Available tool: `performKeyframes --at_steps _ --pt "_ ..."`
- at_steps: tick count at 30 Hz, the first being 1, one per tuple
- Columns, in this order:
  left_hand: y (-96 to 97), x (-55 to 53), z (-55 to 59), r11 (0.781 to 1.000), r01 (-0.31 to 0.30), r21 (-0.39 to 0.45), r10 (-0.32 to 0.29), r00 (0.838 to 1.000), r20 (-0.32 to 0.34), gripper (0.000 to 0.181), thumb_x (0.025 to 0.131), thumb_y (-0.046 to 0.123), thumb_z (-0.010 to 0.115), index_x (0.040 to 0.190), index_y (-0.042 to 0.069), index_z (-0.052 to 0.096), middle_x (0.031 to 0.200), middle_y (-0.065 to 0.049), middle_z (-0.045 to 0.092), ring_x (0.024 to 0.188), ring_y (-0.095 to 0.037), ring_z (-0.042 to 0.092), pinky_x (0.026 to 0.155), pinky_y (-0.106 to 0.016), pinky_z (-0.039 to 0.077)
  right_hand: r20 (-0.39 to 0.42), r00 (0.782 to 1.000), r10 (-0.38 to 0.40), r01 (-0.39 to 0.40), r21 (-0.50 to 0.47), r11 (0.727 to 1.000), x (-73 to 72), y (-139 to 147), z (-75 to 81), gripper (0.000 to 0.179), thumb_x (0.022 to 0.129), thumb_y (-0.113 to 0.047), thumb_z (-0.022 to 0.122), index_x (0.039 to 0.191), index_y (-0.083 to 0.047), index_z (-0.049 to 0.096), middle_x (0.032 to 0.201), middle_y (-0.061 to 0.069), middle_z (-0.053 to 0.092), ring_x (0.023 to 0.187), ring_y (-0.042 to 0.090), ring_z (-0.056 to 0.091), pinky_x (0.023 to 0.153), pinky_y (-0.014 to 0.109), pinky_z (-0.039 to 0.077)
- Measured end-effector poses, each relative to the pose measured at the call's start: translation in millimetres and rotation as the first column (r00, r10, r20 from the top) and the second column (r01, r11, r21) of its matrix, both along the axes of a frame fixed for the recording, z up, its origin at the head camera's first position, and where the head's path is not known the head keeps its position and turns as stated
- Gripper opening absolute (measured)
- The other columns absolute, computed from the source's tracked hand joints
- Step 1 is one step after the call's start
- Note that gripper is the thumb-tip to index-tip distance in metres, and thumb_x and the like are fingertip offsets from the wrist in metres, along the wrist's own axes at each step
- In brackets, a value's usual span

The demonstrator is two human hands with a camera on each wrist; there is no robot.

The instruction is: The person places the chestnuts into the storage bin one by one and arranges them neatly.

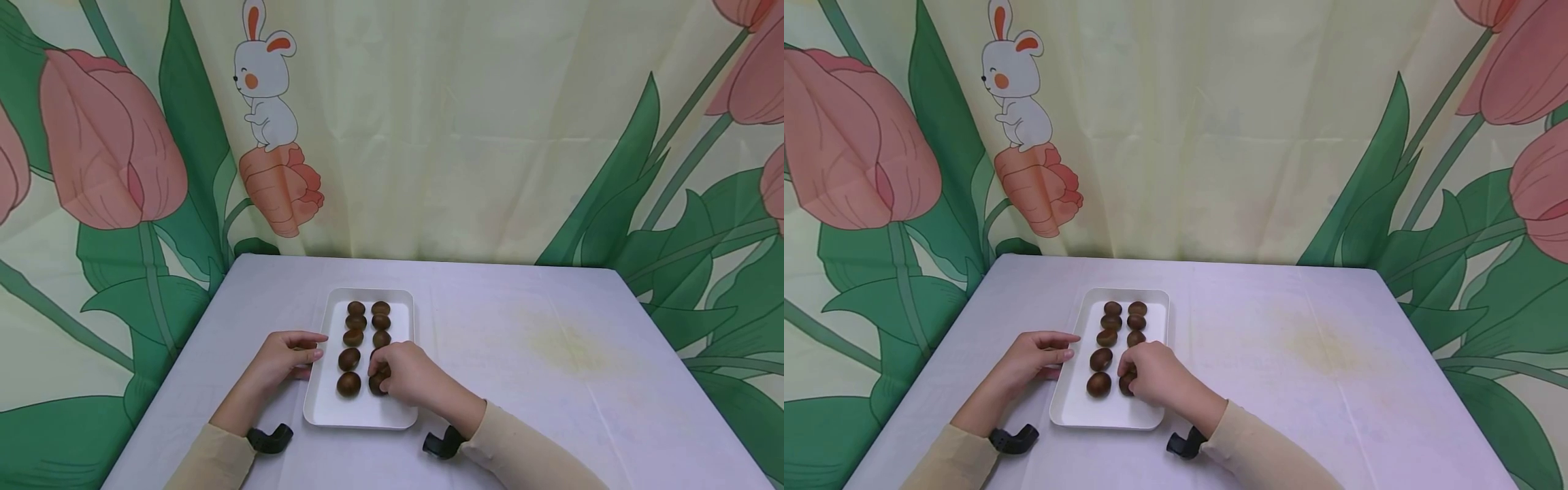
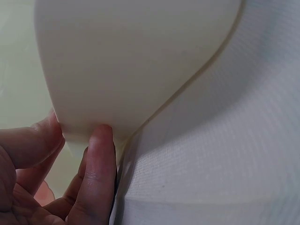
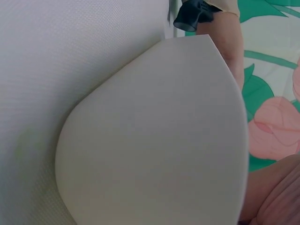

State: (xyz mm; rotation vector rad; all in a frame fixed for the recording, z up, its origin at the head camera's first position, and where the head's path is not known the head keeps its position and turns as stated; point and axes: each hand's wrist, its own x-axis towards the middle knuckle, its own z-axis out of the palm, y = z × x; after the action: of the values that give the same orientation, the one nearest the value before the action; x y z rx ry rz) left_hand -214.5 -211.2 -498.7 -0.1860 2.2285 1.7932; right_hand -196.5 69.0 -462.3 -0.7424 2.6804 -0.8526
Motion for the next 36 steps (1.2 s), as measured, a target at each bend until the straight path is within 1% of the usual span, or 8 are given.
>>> performKeyframes --at_steps 5,9,15,21,26,30,33,36 --pt "0.2 0.4 -0.3 1.000 -0.005 -0.005 0.005 1.000 0.002 0.037 0.095 0.009 0.082 0.131 0.003 0.076 0.132 -0.022 0.074 0.093 -0.019 0.078 0.073 -0.036 0.068 0.003 1.000 -0.004 0.004 0.006 1.000 0.7 -1 1.2 0.031 0.082 0.008 0.082 0.092 -0.021 0.079 0.090 -0.008 0.076 0.087 0.009 0.065 0.074 0.023 0.053" --pt "0.6 0.8 -0.3 1.000 -0.003 -0.010 0.003 1.000 -0.001 0.038 0.095 0.011 0.083 0.131 0.004 0.076 0.133 -0.022 0.073 0.093 -0.019 0.078 0.072 -0.037 0.068 -0.006 1.000 -0.006 0.006 0.018 1.000 0.8 -1 1.1 0.033 0.082 0.009 0.081 0.093 -0.022 0.080 0.091 -0.010 0.076 0.089 0.008 0.064 0.075 0.024 0.053" --pt "0.7 1.0 0.2 1.000 -0.001 -0.001 0.001 1.000 -0.002 0.038 0.095 0.010 0.082 0.131 0.003 0.076 0.134 -0.023 0.073 0.095 -0.020 0.078 0.074 -0.038 0.069 -0.010 1.000 0.001 -0.001 0.014 1.000 0.6 -1 1.3 0.031 0.083 0.010 0.079 0.094 -0.020 0.080 0.093 -0.008 0.078 0.090 0.009 0.067 0.076 0.024 0.054" --pt "1.2 1.7 1.6 1.000 -0.007 -0.013 0.007 1.000 0.000 0.037 0.095 0.010 0.082 0.131 0.003 0.076 0.133 -0.023 0.073 0.092 -0.020 0.078 0.073 -0.038 0.069 0.036 0.999 -0.009 0.011 -0.040 0.999 -1.1 0 3.1 0.032 0.084 0.014 0.073 0.096 -0.015 0.080 0.095 -0.003 0.080 0.094 0.014 0.072 0.077 0.024 0.056" --pt "1.5 2.0 2.0 1.000 -0.009 -0.014 0.009 1.000 0.001 0.037 0.095 0.010 0.082 0.131 0.003 0.076 0.132 -0.023 0.074 0.090 -0.020 0.078 0.073 -0.038 0.069 0.045 0.999 -0.014 0.017 -0.056 0.998 -2.6 1 3.0 0.031 0.085 0.012 0.074 0.097 -0.015 0.081 0.094 -0.004 0.079 0.091 0.010 0.071 0.077 0.024 0.056" --pt "1.1 1.7 1.5 1.000 -0.007 -0.014 0.007 1.000 0.000 0.037 0.095 0.010 0.082 0.131 0.003 0.076 0.133 -0.022 0.073 0.092 -0.020 0.078 0.073 -0.038 0.069 0.047 0.999 -0.016 0.019 -0.066 0.998 -1.9 1 7.1 0.029 0.085 0.011 0.074 0.098 -0.014 0.081 0.095 -0.002 0.080 0.090 0.010 0.071 0.077 0.025 0.056" --pt "0.8 1.5 1.6 1.000 -0.006 -0.014 0.006 1.000 -0.001 0.037 0.095 0.010 0.082 0.130 0.003 0.077 0.133 -0.022 0.073 0.095 -0.020 0.078 0.074 -0.038 0.069 0.076 0.997 -0.018 0.024 -0.085 0.996 -0.4 1 11.4 0.028 0.086 0.010 0.074 0.100 -0.013 0.081 0.097 -0.001 0.081 0.092 0.014 0.073 0.077 0.025 0.056" --pt "0.4 1.2 1.8 1.000 -0.004 -0.013 0.004 1.000 -0.001 0.036 0.095 0.009 0.082 0.130 0.003 0.076 0.134 -0.022 0.073 0.097 -0.019 0.078 0.074 -0.038 0.069 0.122 0.992 -0.009 0.023 -0.117 0.993 1.2 1 14.5 0.026 0.088 0.008 0.075 0.101 -0.013 0.082 0.095 0.001 0.082 0.090 0.015 0.072 0.073 0.025 0.056"
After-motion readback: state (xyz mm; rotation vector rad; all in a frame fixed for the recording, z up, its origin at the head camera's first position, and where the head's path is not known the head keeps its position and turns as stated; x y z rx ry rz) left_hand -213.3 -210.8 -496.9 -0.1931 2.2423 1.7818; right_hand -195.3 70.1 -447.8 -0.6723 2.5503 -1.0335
